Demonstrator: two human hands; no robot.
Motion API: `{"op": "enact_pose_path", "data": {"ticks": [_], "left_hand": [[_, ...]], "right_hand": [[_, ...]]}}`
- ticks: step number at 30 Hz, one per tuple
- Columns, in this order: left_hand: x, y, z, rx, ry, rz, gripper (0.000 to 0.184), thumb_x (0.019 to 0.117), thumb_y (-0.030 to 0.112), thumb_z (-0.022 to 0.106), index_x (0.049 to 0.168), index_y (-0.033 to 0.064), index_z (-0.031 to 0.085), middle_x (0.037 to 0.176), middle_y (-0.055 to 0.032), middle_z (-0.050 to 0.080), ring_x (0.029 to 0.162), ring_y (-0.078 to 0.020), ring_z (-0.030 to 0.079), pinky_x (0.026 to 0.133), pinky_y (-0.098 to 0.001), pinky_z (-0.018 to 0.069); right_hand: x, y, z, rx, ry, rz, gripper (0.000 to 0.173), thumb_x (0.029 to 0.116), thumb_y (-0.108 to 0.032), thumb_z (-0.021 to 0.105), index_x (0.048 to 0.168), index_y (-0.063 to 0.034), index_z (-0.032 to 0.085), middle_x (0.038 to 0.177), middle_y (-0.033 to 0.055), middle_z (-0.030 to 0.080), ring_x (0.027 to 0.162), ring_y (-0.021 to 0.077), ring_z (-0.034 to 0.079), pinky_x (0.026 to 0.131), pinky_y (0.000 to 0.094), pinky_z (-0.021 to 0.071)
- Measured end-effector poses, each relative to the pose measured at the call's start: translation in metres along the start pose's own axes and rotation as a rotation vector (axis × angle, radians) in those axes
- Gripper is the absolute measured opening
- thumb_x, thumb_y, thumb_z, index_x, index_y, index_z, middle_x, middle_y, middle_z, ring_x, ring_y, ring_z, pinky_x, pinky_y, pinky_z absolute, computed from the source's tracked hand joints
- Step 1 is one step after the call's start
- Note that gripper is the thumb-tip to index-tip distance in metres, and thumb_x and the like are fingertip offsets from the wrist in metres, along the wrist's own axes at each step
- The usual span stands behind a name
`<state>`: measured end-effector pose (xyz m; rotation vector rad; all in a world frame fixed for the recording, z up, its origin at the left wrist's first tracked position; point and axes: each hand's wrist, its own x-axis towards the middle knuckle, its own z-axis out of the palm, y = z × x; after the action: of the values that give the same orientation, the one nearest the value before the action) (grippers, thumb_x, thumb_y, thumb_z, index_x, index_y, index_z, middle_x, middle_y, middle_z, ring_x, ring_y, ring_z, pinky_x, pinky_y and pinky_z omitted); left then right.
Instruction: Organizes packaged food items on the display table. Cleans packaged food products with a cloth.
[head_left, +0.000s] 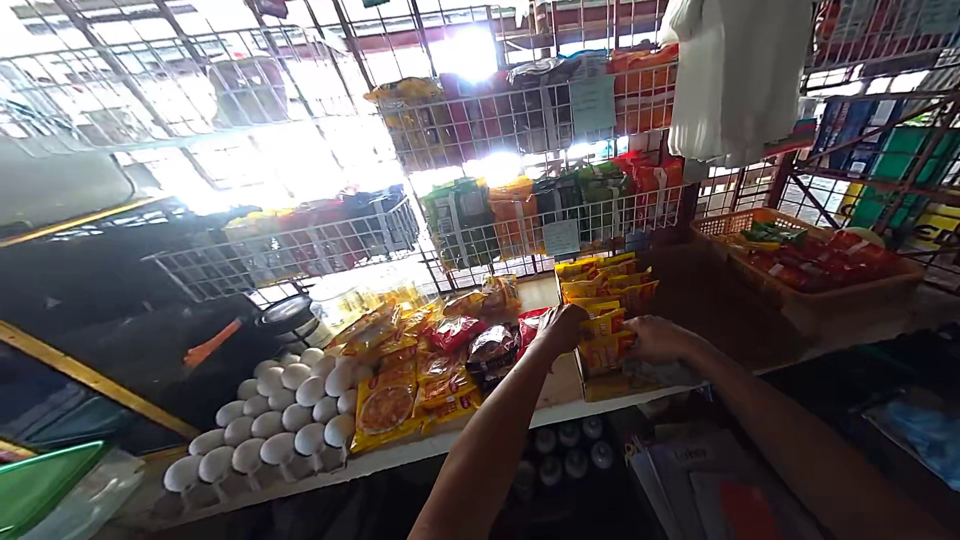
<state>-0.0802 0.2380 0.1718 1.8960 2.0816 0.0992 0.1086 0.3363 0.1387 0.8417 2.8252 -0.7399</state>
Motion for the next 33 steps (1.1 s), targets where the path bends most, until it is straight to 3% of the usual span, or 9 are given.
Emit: {"op": "enact_pose_path", "data": {"ticks": [7, 11, 15, 18, 20, 22, 24, 30, 33], "left_hand": [[0.001, -0.012, 0.011, -0.128, 0.06, 0.071, 0.035, 0.1016, 0.023, 0.062, 0.132, 0.0063, 0.066, 0.134, -0.0183, 0.064, 0.129, -0.0352, 0.057, 0.11, -0.0571, 0.0404], [-0.019, -0.011, 0.031, -0.323, 0.421, 0.069, 0.035, 0.1018, 0.018, 0.058, 0.134, 0.0062, 0.064, 0.132, -0.0139, 0.066, 0.126, -0.0282, 0.061, 0.109, -0.0487, 0.0453], [-0.078, -0.014, 0.083, -0.454, 0.914, 0.236, 0.018, 0.0976, 0.011, 0.063, 0.102, 0.0002, 0.076, 0.1, -0.0122, 0.076, 0.099, -0.0244, 0.072, 0.095, -0.0441, 0.0551], [-0.115, -0.058, 0.127, -0.187, 1.093, 0.229, 0.015, 0.0957, 0.011, 0.065, 0.099, 0.005, 0.078, 0.095, -0.0078, 0.077, 0.096, -0.0235, 0.074, 0.096, -0.0432, 0.0554], [-0.135, -0.104, 0.135, 0.005, 1.144, 0.054, 0.019, 0.0932, 0.016, 0.068, 0.107, 0.0069, 0.077, 0.107, -0.0115, 0.076, 0.108, -0.0323, 0.069, 0.1, -0.0508, 0.0513], [-0.155, -0.142, 0.123, 0.042, 0.979, -0.182, 0.038, 0.0887, 0.02, 0.076, 0.122, 0.002, 0.072, 0.131, -0.0234, 0.065, 0.128, -0.0483, 0.056, 0.11, -0.0654, 0.0382], [-0.163, -0.169, 0.112, 0.028, 0.797, -0.352, 0.046, 0.0888, 0.023, 0.077, 0.13, 0.0039, 0.069, 0.142, -0.0224, 0.059, 0.138, -0.0494, 0.046, 0.116, -0.0669, 0.0284], [-0.172, -0.19, 0.089, -0.142, 0.82, -0.284, 0.041, 0.0908, 0.029, 0.075, 0.124, 0.0046, 0.072, 0.137, -0.0163, 0.065, 0.138, -0.042, 0.049, 0.116, -0.0578, 0.0351], [-0.183, -0.204, 0.055, -0.208, 0.915, -0.466, 0.038, 0.0988, 0.026, 0.064, 0.128, 0.0024, 0.068, 0.136, -0.0189, 0.064, 0.133, -0.0375, 0.055, 0.113, -0.0539, 0.0415]], "right_hand": [[0.011, 0.003, 0.004, -0.11, -0.084, 0.054, 0.069, 0.0934, -0.05, 0.071, 0.139, -0.0005, 0.057, 0.136, 0.0256, 0.06, 0.13, 0.0418, 0.055, 0.109, 0.0606, 0.04], [0.009, 0.01, 0.007, -0.087, -0.027, 0.076, 0.065, 0.0897, -0.05, 0.075, 0.131, -0.0014, 0.064, 0.129, 0.0256, 0.064, 0.125, 0.0426, 0.058, 0.106, 0.0625, 0.0425], [-0.045, 0.009, 0.0, 0.131, 0.436, -0.093, 0.051, 0.0901, -0.037, 0.078, 0.123, 0.0007, 0.068, 0.113, 0.0226, 0.071, 0.107, 0.0425, 0.067, 0.096, 0.0659, 0.0485], [-0.079, -0.011, 0.028, 0.236, 0.672, -0.397, 0.044, 0.0891, -0.039, 0.068, 0.109, 0.0003, 0.072, 0.102, 0.0145, 0.074, 0.093, 0.0252, 0.071, 0.084, 0.0477, 0.0576], [-0.083, -0.026, 0.061, 0.326, 0.566, -0.567, 0.046, 0.0905, -0.049, 0.067, 0.104, -0.0054, 0.074, 0.1, 0.0052, 0.075, 0.092, 0.0094, 0.07, 0.085, 0.0305, 0.0587], [-0.072, -0.042, 0.099, 0.456, 0.359, -0.662, 0.043, 0.09, -0.045, 0.07, 0.103, -0.0048, 0.075, 0.101, 0.0041, 0.076, 0.094, 0.0069, 0.07, 0.087, 0.028, 0.0576], [-0.055, -0.059, 0.135, 0.59, 0.183, -0.665, 0.037, 0.0905, -0.035, 0.071, 0.104, -0.0014, 0.074, 0.102, 0.0059, 0.076, 0.096, 0.0072, 0.07, 0.09, 0.0275, 0.0558], [-0.023, -0.088, 0.197, 1.052, -0.044, -0.531, 0.018, 0.0942, -0.019, 0.064, 0.103, -0.006, 0.073, 0.094, -0.0068, 0.072, 0.085, -0.004, 0.065, 0.081, 0.0183, 0.055], [-0.024, -0.084, 0.2, 1.054, -0.094, -0.491, 0.021, 0.0952, -0.021, 0.063, 0.106, -0.0053, 0.072, 0.095, -0.0065, 0.072, 0.087, -0.0029, 0.066, 0.083, 0.0203, 0.0552]]}}
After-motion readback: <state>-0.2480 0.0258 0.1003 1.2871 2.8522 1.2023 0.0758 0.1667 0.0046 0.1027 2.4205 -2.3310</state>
